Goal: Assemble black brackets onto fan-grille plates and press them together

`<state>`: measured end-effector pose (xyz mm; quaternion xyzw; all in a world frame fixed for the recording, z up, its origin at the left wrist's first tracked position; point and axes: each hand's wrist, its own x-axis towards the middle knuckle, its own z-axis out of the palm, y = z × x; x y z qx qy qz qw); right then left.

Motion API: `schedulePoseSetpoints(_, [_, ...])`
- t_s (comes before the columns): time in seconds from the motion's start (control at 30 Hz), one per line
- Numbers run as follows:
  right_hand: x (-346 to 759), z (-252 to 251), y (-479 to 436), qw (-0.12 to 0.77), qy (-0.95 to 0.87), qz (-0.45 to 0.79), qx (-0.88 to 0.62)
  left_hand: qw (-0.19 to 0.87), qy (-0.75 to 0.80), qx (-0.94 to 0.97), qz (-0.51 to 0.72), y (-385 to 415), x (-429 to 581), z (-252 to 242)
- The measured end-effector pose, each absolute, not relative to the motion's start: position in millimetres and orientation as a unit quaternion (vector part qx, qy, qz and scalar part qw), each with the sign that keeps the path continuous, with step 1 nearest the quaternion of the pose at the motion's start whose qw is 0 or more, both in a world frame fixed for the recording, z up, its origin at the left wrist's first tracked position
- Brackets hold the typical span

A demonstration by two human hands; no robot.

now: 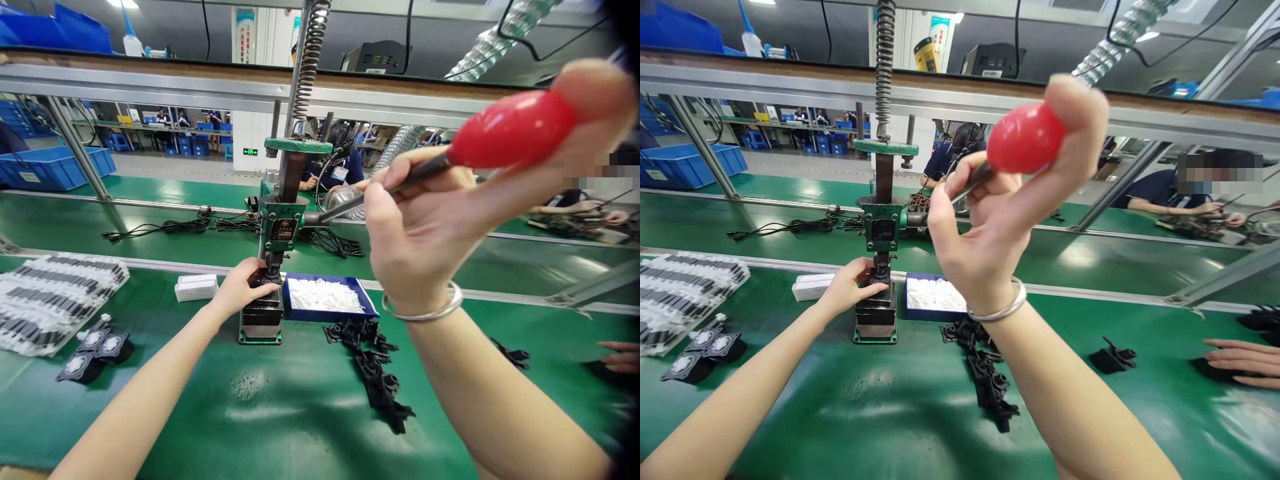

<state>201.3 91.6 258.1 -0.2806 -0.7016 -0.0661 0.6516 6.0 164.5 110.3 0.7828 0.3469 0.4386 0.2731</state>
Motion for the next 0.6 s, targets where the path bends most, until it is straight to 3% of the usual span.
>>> schedulePoseSetpoints(0.17, [194,254,86,0.749,-0.61,-0.177,-0.19,0.283,0.342,0.78,0.441,163,5,111])
schedulePoseSetpoints(0.3, [194,250,91,0.72,-0.628,-0.196,-0.22,0.287,0.341,0.777,0.444,162,3,112])
schedulePoseSetpoints(0.47, [194,254,97,0.752,-0.597,-0.196,-0.201,0.305,0.34,0.762,0.459,165,4,109])
schedulePoseSetpoints(0.6, [203,264,87,0.713,-0.643,-0.142,-0.241,0.311,0.345,0.743,0.481,161,7,109])
